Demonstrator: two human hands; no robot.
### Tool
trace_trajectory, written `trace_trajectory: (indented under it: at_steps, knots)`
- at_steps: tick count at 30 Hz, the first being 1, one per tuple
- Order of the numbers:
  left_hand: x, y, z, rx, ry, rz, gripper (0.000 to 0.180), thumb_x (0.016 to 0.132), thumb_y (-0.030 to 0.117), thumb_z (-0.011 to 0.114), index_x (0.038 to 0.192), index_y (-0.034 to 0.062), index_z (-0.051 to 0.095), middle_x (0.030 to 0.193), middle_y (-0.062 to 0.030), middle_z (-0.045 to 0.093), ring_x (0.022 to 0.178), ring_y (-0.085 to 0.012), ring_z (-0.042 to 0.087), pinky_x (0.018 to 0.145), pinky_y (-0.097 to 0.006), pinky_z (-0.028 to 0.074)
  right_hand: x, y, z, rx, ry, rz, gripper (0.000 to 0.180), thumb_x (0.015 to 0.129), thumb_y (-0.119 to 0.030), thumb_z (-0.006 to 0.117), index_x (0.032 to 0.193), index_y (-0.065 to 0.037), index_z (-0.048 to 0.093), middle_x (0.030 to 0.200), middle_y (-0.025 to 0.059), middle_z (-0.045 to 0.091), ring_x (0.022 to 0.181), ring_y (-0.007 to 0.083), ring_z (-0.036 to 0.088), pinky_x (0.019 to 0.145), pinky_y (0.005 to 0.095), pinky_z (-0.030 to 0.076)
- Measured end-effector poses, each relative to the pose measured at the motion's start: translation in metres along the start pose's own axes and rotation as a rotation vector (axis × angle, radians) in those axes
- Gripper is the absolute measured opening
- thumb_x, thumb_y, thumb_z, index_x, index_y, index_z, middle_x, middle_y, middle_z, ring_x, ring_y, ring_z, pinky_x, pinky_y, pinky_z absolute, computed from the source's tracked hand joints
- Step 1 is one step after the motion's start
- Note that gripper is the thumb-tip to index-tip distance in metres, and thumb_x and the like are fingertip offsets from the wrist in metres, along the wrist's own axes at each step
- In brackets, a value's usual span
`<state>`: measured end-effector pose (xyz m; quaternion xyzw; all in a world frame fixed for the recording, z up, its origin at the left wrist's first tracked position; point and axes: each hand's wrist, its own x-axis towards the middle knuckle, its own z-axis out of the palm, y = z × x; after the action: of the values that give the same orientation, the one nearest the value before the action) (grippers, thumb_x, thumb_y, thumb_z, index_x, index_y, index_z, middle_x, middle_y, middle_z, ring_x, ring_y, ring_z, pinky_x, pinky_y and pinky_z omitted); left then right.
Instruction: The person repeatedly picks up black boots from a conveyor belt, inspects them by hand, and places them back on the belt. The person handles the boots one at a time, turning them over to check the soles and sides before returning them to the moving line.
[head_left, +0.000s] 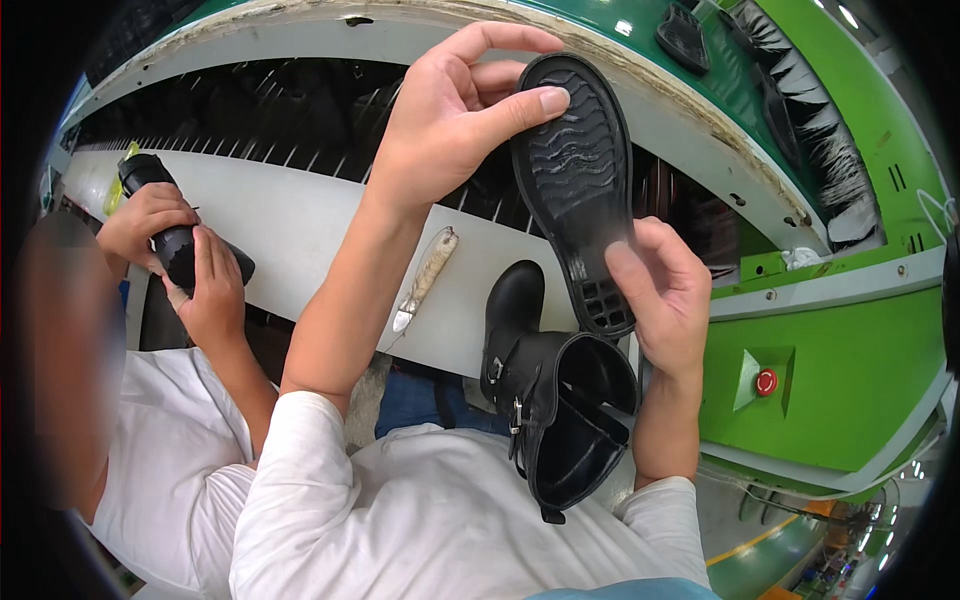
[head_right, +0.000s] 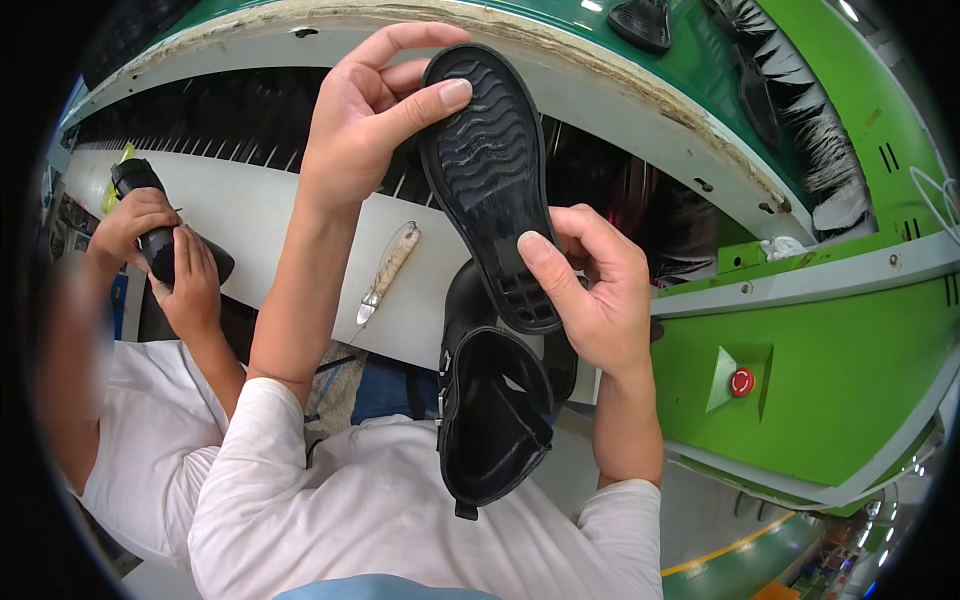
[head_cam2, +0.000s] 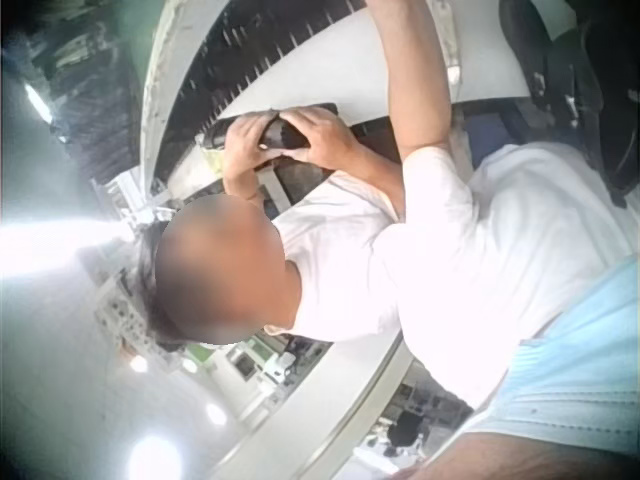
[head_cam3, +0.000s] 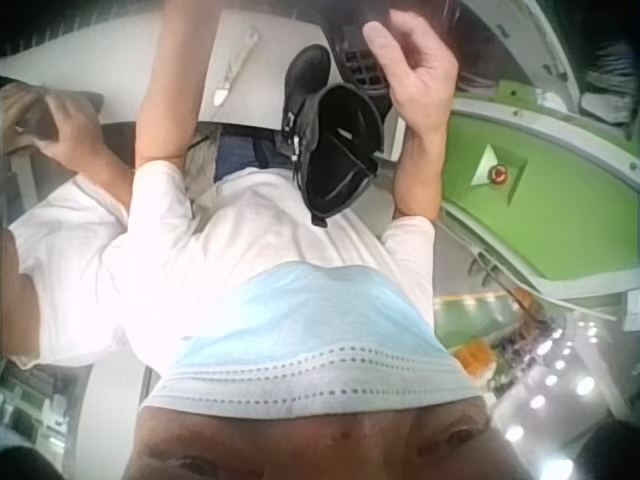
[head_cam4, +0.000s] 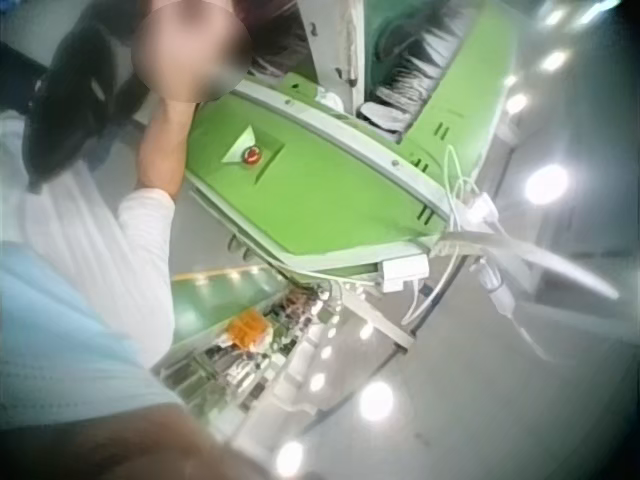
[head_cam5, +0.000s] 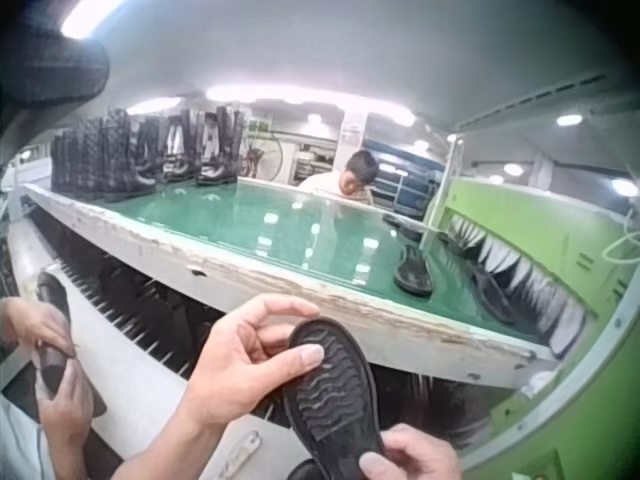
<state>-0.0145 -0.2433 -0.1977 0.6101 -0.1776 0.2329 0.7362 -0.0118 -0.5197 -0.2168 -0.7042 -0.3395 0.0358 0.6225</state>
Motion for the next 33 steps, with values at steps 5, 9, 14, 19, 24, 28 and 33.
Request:
trace_trajectory:
  at_steps: [5, 9, 14, 19, 24, 28, 33]
  knots:
    - [-0.001, -0.001, 0.004, 0.035, 0.042, -0.001, 0.047, 0.102, 0.003, 0.082, 0.145, -0.0061, 0.064, 0.118, -0.0166, 0.084, 0.107, -0.0168, 0.080, 0.097, -0.029, 0.064, -0.003, 0.002, -0.002, 0.012, -0.018, -0.007, 0.023, 0.108, -0.016, 0.079, 0.120, 0.003, 0.075, 0.094, -0.0019, 0.066, 0.083, 0.0044, 0.058, 0.075, 0.0225, 0.046]
    - [0.000, -0.009, -0.006, -0.062, 0.205, -0.009, 0.044, 0.101, 0.001, 0.080, 0.142, -0.0071, 0.064, 0.118, -0.0147, 0.083, 0.102, -0.0227, 0.079, 0.097, -0.033, 0.063, -0.033, 0.014, -0.020, -0.007, 0.195, 0.145, 0.033, 0.114, -0.026, 0.073, 0.134, 0.000, 0.074, 0.108, 0.0062, 0.076, 0.097, 0.0103, 0.069, 0.082, 0.0262, 0.055]
    - [-0.023, -0.018, -0.051, 0.013, 0.430, 0.119, 0.034, 0.104, 0.001, 0.078, 0.135, -0.0101, 0.071, 0.113, -0.0164, 0.084, 0.098, -0.0162, 0.080, 0.089, -0.028, 0.064, -0.177, 0.073, -0.021, -1.127, 0.129, 0.262, 0.077, 0.082, -0.044, 0.098, 0.144, -0.008, 0.072, 0.128, 0.0128, 0.067, 0.109, 0.0316, 0.069, 0.094, 0.0452, 0.061]
    - [-0.047, -0.046, -0.062, 0.153, 0.480, -0.018, 0.030, 0.104, 0.003, 0.079, 0.133, -0.0053, 0.075, 0.113, -0.0108, 0.083, 0.100, -0.0121, 0.076, 0.091, -0.025, 0.059, -0.211, 0.095, 0.014, -1.012, 0.282, 0.217, 0.057, 0.082, -0.027, 0.095, 0.134, -0.011, 0.079, 0.129, 0.0127, 0.070, 0.111, 0.0340, 0.069, 0.092, 0.0458, 0.061]
    - [-0.083, -0.097, -0.069, 0.271, 0.339, -0.186, 0.029, 0.105, 0.007, 0.080, 0.133, -0.0015, 0.076, 0.113, -0.0035, 0.080, 0.106, -0.0093, 0.072, 0.098, -0.025, 0.054, -0.201, 0.045, -0.016, -0.939, 0.464, -0.054, 0.049, 0.080, -0.019, 0.093, 0.126, -0.007, 0.081, 0.135, 0.0179, 0.074, 0.115, 0.0377, 0.070, 0.095, 0.0473, 0.060]
    - [-0.100, -0.109, -0.075, 0.313, 0.372, -0.169, 0.029, 0.106, 0.005, 0.078, 0.134, -0.0014, 0.075, 0.111, -0.0018, 0.079, 0.103, -0.0074, 0.070, 0.096, -0.023, 0.053, -0.201, -0.082, -0.077, -1.056, 0.621, -0.493, 0.048, 0.085, -0.023, 0.088, 0.125, 0.001, 0.079, 0.143, 0.0287, 0.073, 0.124, 0.0403, 0.070, 0.108, 0.0523, 0.057]
    - [-0.098, -0.120, -0.068, 0.228, 0.309, -0.147, 0.026, 0.108, 0.004, 0.075, 0.133, -0.0008, 0.073, 0.103, 0.0020, 0.074, 0.092, -0.0027, 0.065, 0.085, -0.020, 0.051, -0.193, -0.226, -0.191, -1.072, 1.328, -0.932, 0.043, 0.108, -0.023, 0.072, 0.141, 0.005, 0.075, 0.138, 0.0211, 0.076, 0.123, 0.0294, 0.072, 0.110, 0.0394, 0.054]
